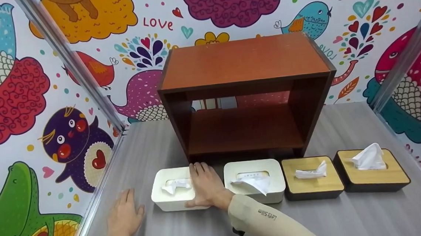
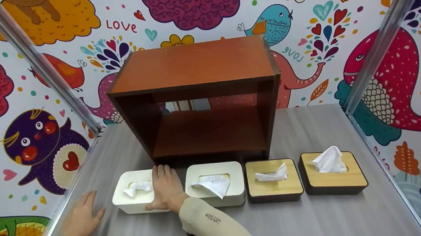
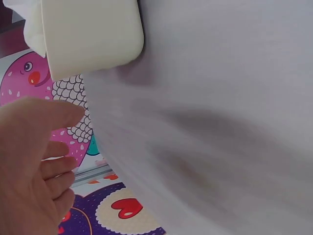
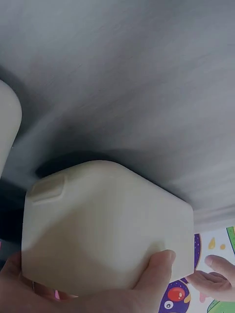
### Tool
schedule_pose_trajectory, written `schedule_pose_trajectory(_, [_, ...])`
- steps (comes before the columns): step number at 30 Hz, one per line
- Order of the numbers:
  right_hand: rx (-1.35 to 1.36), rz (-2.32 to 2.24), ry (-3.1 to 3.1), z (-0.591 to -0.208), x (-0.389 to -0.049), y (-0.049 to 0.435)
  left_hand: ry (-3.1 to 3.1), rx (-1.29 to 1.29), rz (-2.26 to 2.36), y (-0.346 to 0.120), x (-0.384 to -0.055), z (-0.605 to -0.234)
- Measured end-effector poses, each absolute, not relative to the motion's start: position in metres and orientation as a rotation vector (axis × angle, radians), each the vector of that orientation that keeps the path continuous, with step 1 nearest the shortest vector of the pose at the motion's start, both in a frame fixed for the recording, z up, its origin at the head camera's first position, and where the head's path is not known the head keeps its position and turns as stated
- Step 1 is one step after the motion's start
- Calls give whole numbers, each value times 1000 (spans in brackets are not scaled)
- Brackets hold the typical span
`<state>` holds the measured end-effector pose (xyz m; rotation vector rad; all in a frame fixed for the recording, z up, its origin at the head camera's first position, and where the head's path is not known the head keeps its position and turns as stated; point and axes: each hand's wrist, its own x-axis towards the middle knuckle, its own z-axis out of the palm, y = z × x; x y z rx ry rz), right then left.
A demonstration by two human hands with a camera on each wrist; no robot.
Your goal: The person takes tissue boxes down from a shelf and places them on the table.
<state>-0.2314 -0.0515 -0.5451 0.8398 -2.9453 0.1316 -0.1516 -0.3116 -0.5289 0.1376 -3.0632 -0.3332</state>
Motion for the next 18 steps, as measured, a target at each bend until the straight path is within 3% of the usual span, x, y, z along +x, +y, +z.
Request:
schedule_pose_trajectory(11, [847,93,-2962,-547,-229,-49,-3079,114,-352,-305,-158,-529])
schedule_pose_trajectory(18, [919,148,-2945,-518,-220,-37,-3070,114,-382,-305,-157,-523])
